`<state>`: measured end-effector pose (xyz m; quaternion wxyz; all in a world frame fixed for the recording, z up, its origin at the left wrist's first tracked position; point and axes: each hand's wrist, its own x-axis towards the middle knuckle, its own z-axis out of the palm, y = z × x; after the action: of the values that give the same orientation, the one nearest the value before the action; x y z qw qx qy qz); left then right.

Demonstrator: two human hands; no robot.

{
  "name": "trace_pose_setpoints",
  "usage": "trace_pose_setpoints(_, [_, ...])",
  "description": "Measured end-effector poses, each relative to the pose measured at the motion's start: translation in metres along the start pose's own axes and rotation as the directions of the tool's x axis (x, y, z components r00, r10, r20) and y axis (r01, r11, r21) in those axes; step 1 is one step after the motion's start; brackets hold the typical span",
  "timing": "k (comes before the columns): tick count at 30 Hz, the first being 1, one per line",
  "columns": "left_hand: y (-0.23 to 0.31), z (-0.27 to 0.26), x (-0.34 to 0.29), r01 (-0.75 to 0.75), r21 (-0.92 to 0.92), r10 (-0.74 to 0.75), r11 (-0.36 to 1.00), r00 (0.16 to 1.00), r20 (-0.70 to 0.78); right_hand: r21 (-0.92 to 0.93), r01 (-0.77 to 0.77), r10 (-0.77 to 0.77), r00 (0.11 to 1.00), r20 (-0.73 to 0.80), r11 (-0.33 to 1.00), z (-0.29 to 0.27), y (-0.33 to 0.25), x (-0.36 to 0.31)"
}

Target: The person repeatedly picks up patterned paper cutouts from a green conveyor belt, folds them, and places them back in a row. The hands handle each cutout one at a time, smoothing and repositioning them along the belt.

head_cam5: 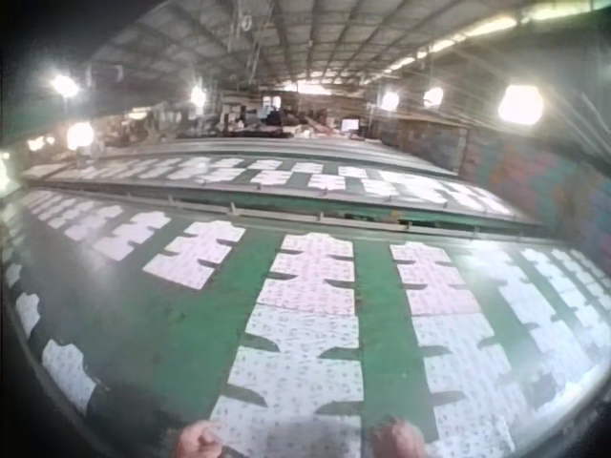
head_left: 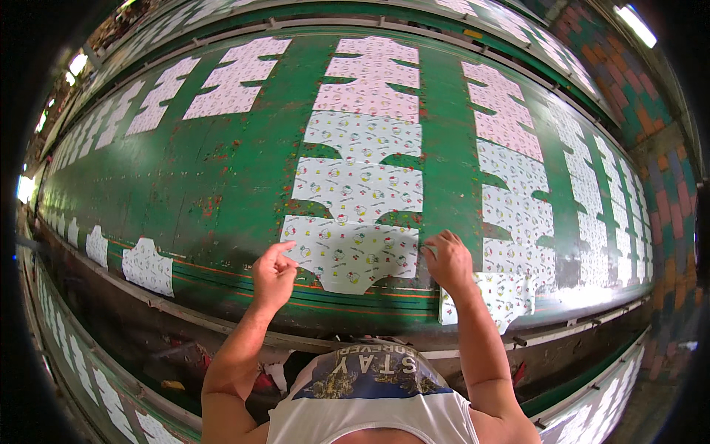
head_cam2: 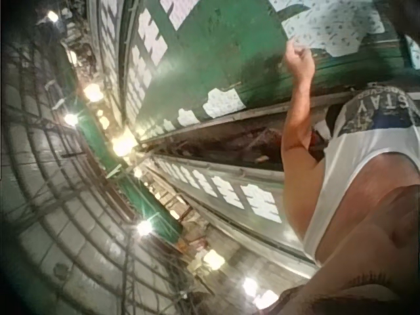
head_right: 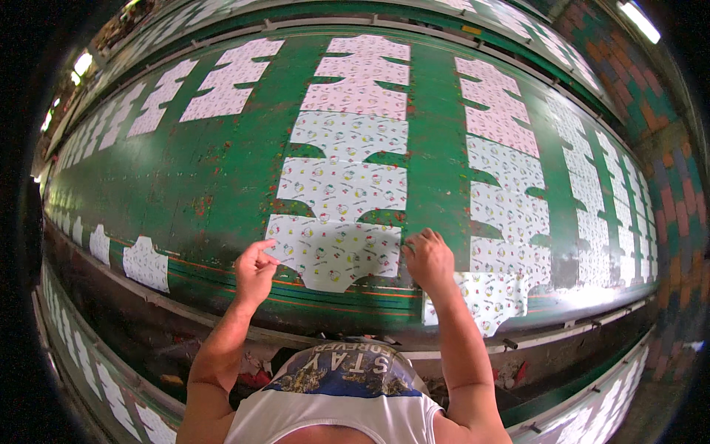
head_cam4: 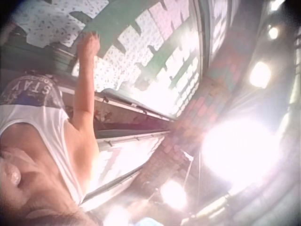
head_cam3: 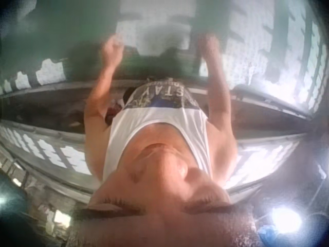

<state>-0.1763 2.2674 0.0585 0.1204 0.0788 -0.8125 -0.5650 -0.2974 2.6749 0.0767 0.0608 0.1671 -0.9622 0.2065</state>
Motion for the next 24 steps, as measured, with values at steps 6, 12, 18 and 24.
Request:
trace_pose_setpoints(6, [0.012,0.034,-0.012,-0.246,0.180,0.212,0.952,0.958,0.191,-0.172,-0.021,0.053,0.982,0.179,0.985,0.033,-0.029,0.059])
trace_pose_setpoints(12, [0.044,0.074,0.002,-0.500,0.180,0.439,0.847,0.850,0.291,0.061,0.102,-0.119,0.848,0.517,0.993,0.009,-0.052,0.051])
trace_pose_setpoints(18, [0.077,0.076,0.028,-0.702,0.199,0.431,0.684,0.609,0.666,0.801,-0.193,-0.584,0.591,0.556,0.567,-0.047,-0.080,0.002])
trace_pose_setpoints(24, [0.126,0.073,-0.011,-0.501,0.067,0.312,0.863,0.632,0.709,0.893,-0.411,-0.330,0.881,0.338,-0.182,-0.034,-0.071,-0.049])
